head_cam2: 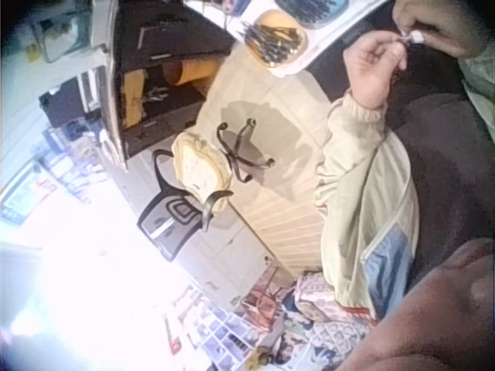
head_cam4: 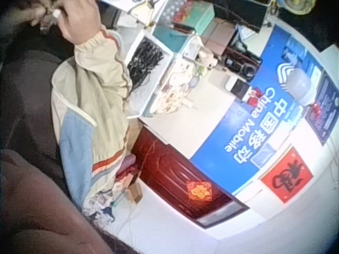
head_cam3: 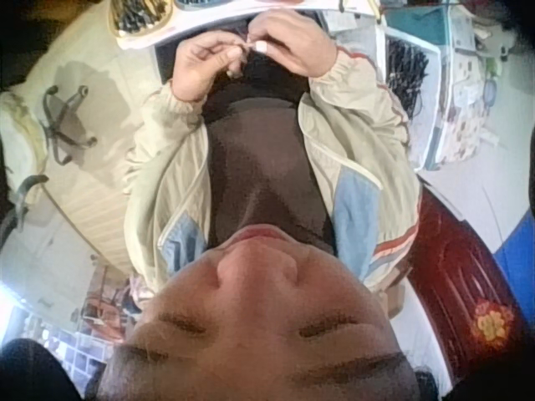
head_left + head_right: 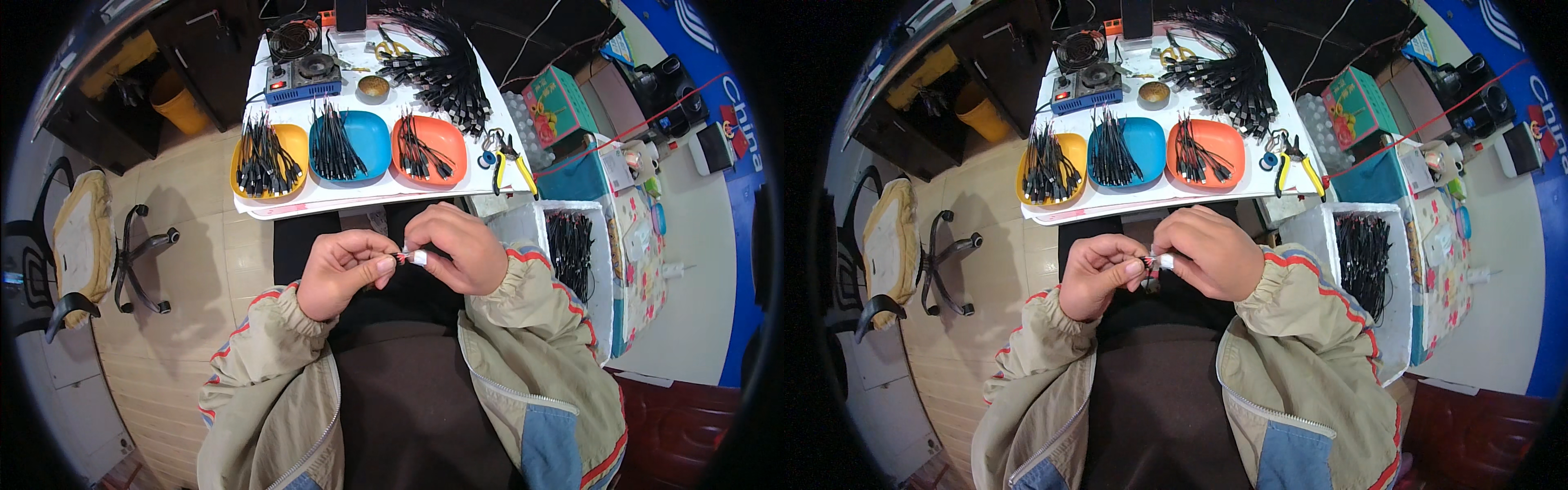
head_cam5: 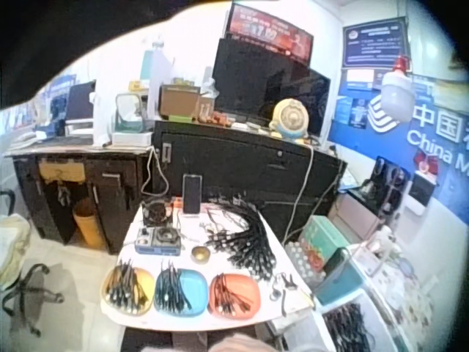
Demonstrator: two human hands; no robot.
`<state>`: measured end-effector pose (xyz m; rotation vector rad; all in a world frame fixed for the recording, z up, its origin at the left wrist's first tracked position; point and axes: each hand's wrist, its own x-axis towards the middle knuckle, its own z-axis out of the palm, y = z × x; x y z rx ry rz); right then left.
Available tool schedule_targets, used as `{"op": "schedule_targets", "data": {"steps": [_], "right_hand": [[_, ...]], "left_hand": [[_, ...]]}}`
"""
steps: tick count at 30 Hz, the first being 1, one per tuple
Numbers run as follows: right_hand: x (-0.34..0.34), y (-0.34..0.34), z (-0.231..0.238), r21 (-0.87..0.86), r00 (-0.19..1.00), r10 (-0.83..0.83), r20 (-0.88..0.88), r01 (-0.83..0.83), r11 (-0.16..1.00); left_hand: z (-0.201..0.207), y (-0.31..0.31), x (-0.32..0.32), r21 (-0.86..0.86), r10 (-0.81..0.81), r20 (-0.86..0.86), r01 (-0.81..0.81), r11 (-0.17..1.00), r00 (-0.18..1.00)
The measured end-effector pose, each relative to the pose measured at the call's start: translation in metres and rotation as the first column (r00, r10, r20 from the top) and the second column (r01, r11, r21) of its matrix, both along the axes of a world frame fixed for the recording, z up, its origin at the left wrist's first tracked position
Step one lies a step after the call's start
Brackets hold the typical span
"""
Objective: The person repeatedly picks black cables from colored trays, inserts a small white connector into the cable end, and places the assembled cable into a white bin. The process is repeated multiple times with consistent hand movements.
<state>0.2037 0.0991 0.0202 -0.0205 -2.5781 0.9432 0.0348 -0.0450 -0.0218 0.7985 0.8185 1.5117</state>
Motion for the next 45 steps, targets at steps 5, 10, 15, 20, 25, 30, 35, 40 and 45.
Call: {"op": "schedule_targets", "data": {"steps": [5,10,15,20,25,30,35,40,45], "right_hand": [[0.006,0.013,-0.002,0.065,0.962,-0.271,-0.021,0.272,0.96],[-0.003,-0.001,-0.006,0.14,0.939,-0.153,-0.307,0.203,0.969],[-0.021,-0.001,-0.001,0.293,0.879,0.059,-0.472,0.093,0.951],[-0.019,0.001,0.001,0.112,0.96,0.035,-0.278,-0.003,0.994],[-0.014,0.008,-0.014,-0.941,0.918,0.229,0.324,0.286,0.184],[-0.007,0.001,-0.011,-0.738,0.97,0.006,0.243,0.181,0.65],[-0.008,-0.008,-0.002,0.09,0.971,-0.173,-0.168,0.19,0.978],[-0.009,-0.009,-0.008,0.196,0.971,-0.127,-0.202,0.168,0.966],[-0.004,-0.004,-0.012,-0.883,0.945,0.105,0.309,0.244,0.401]], "left_hand": [[0.003,-0.004,-0.003,0.032,0.036,0.353,-0.05,0.998,0.935],[0.0,0.001,0.003,0.068,-0.14,0.6,0.124,0.99,0.788],[-0.004,0.002,0.005,0.085,-0.2,0.645,0.19,0.978,0.738],[-0.006,0.005,0.003,0.023,-0.118,0.44,0.12,0.993,0.89],[-0.003,0.016,-0.012,0.45,0.406,-0.747,-0.048,0.892,0.527],[-0.004,0.007,-0.008,0.323,0.338,-0.662,-0.153,0.934,0.669],[-0.011,0.004,-0.003,0.105,0.174,-0.288,-0.149,0.983,0.942],[-0.014,0.006,0.004,0.105,0.159,-0.225,-0.138,0.985,0.961],[-0.014,0.003,0.001,0.133,0.152,-0.46,-0.101,0.986,0.875]]}}
